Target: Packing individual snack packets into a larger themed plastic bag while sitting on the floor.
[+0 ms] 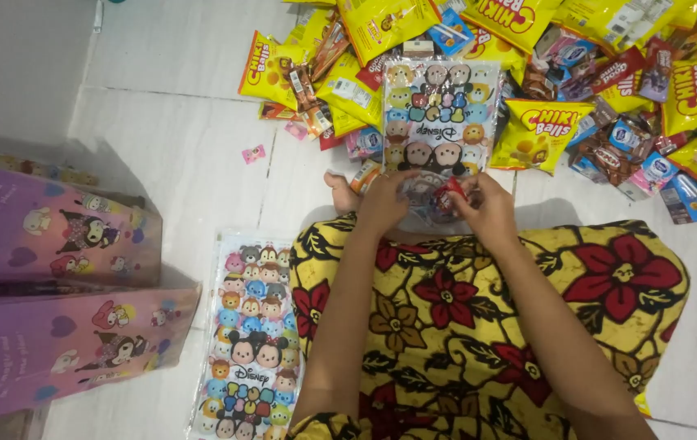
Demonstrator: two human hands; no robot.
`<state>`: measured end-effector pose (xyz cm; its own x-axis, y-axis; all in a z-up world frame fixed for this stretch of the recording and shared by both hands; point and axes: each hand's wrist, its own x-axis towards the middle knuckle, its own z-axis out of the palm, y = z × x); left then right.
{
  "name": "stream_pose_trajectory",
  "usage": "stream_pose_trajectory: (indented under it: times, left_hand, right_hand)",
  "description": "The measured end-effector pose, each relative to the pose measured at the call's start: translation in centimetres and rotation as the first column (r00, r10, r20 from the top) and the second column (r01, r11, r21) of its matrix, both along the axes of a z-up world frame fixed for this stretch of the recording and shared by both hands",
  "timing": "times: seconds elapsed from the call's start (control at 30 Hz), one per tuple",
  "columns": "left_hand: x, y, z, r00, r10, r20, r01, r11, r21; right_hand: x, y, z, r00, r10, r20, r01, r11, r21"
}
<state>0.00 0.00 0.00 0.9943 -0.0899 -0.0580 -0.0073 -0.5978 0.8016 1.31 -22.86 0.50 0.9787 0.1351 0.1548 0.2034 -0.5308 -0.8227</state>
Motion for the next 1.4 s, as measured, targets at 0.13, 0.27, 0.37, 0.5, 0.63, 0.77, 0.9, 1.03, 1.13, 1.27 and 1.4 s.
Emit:
stream_pose_trajectory:
  times: [0.13,0.27,0.37,0.5,0.63,0.77,0.9,1.03,1.13,1.27,1.4]
  left_hand:
    - [-0.2,-0.2,0.2,1.0,0.016,-0.017,-0.016,1.0,0.003]
    - [0.0,-0.2,0.1,1.0,0.023,0.02,-0.022,0.999,-0.041]
    - [-0.6,-0.2,3.5,0.987,0.142,0.071,-0.136,0.987,-0.083]
    - [1.4,0.6,-0.5,0.748,0.603,0.278,-0.648,0.754,0.109]
    - [2.3,2.3,-3.7,0.629,0.758,0.17,-0.777,0.612,0.149]
    - [2.1,2.3,-7.3,0.833,0.551,0.04,-0.483,0.692,0.537]
    - [0.6,-0.3,-0.6,0.841,0.369,-0.396,0.054,0.671,0.739]
    - [1.3,-0.3,-0.6,0.778,0.367,-0.511,0.164,0.666,0.728]
    - [1.1,-0.2,0.1,0.815,0.367,-0.449,0.091,0.684,0.724]
    - [0.1,-0.1,0.4,0.869,0.442,-0.222,-0.132,0.639,0.758]
    - [0.6,0.7,-2.3,0.862,0.502,0.072,-0.407,0.6,0.688]
  right_hand:
    - [0.2,-0.1,0.0,0.997,0.013,0.071,-0.009,0.998,-0.056]
    - [0.1,0.3,1.1,0.995,0.007,0.099,-0.008,1.0,0.006]
    - [0.1,0.2,1.4,0.993,0.008,0.119,-0.011,1.0,0.023]
    - [0.2,-0.1,2.3,0.986,0.006,0.164,-0.018,0.997,0.073]
    - [0.4,-0.7,1.7,0.986,-0.018,0.166,0.001,0.995,0.102]
    - [0.1,-0.9,2.3,0.986,-0.049,0.159,0.026,0.989,0.149]
    - [0.1,-0.7,2.9,0.983,-0.089,0.162,0.061,0.984,0.168]
    - [0.4,-1.1,2.1,0.981,-0.094,0.17,0.065,0.984,0.166]
    - [0.4,-1.0,2.5,0.982,-0.114,0.154,0.08,0.974,0.21]
    - [0.2,-0.7,3.3,0.979,-0.143,0.143,0.109,0.969,0.222]
    - [0.2,-0.7,3.4,0.976,-0.164,0.142,0.13,0.966,0.222]
